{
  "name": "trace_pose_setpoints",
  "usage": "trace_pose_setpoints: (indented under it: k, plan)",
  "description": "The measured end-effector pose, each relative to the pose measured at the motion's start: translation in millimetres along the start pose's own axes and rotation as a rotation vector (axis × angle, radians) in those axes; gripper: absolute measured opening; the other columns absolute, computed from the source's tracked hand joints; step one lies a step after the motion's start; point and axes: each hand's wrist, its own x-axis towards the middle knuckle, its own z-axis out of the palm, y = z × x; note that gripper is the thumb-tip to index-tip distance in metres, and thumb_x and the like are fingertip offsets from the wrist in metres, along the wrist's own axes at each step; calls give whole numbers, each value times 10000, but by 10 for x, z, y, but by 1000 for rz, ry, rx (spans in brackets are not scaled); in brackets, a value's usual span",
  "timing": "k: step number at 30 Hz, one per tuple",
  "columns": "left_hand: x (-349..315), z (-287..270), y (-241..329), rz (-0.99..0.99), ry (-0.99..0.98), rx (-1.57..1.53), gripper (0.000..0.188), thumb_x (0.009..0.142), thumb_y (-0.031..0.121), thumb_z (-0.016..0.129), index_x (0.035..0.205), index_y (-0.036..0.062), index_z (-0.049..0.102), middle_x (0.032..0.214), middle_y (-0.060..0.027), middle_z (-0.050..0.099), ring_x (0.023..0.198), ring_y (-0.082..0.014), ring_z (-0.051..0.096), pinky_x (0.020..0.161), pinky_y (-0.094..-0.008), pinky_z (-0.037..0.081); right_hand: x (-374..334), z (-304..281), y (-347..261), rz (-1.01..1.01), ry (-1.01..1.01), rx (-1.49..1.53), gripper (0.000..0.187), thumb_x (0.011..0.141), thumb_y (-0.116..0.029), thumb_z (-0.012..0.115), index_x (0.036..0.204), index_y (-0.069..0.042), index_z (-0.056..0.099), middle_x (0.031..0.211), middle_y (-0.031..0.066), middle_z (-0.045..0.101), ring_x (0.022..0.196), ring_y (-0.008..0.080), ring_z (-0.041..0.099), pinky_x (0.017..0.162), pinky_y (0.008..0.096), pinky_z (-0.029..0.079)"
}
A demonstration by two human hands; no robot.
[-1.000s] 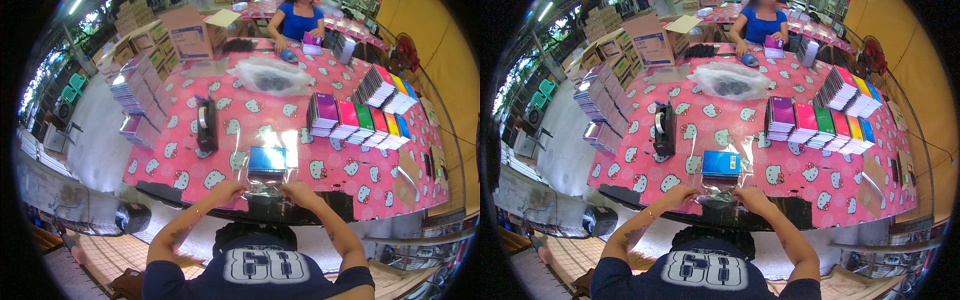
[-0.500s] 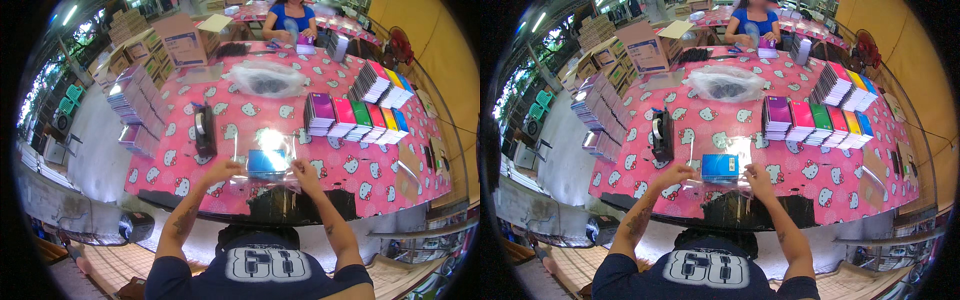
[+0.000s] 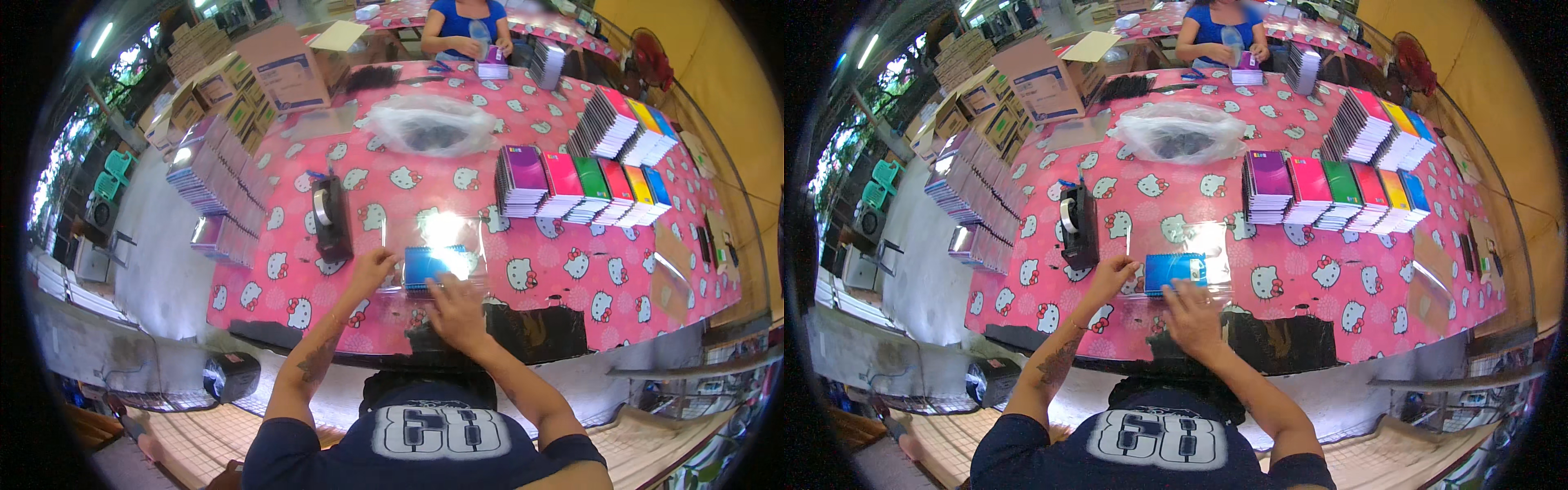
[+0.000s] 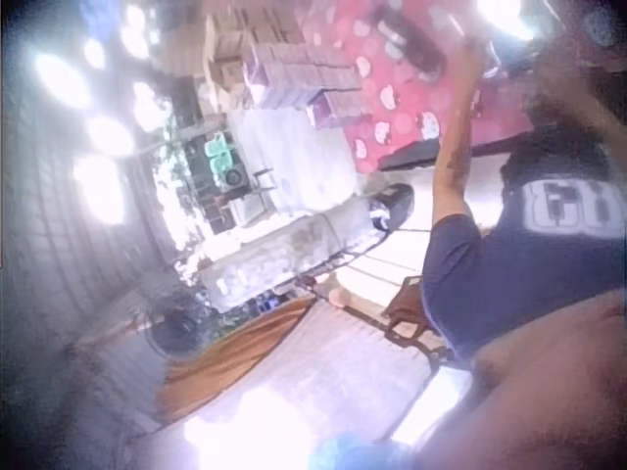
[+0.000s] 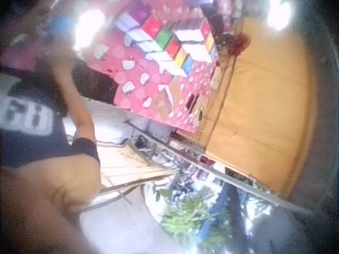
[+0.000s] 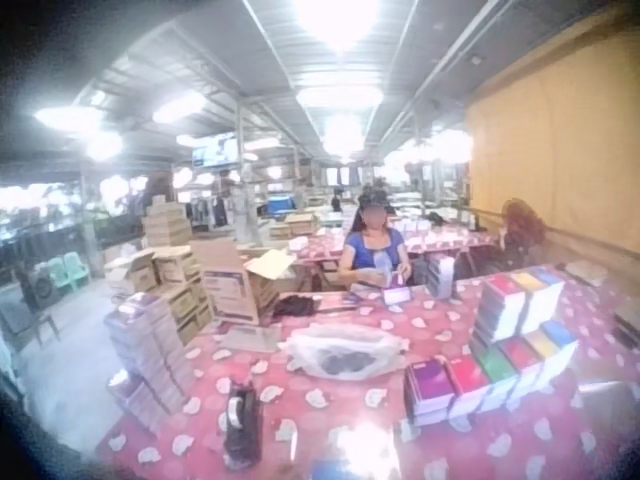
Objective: The person places small colorful notebooks into clear plastic bags and seals them using tape from a dispenser.
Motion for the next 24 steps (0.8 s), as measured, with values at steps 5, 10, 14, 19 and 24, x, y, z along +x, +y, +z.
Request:
trace_pose_setpoints:
  k: [5,10,14,19,24]
  plan:
    - [393,5,316,114,116,89,276,939,230,694,1005,-38,704,853,-92,707,781,-146,664,695,-306,521,11,236,-91,46,-149,-41,622,890,-380,650,1429,-104,512,1471,122,491,1372,299,430,1131,544,286]
    - [1286,333,148,523,-43,749,259,871,210,671,960,-29,712,900,-221,697,816,-365,677,728,-443,534,39,231,-134,39,-186,-45,622,888,-383,649,1424,-102,511,1477,124,484,1376,311,423,1130,572,292]
    - [1439,488,58,542,-166,886,185,808,156,603,797,-12,679,862,-237,669,854,-425,653,746,-513,525,18,225,-121,66,-166,-43,608,882,-363,656,1411,-97,519,1475,127,484,1371,312,426,1127,570,296]
    - [1434,463,197,549,-136,893,179,792,188,656,864,24,653,855,-205,661,816,-409,640,739,-505,500,11,238,-113,51,-144,-46,603,869,-338,663,1402,-95,519,1462,130,492,1363,312,431,1114,568,308]
    - [1267,355,370,601,-27,832,186,783,168,680,911,34,665,811,-175,676,834,-376,665,717,-460,513,14,247,-115,47,-133,-40,597,863,-327,663,1393,-92,521,1457,129,492,1354,311,436,1108,573,312]
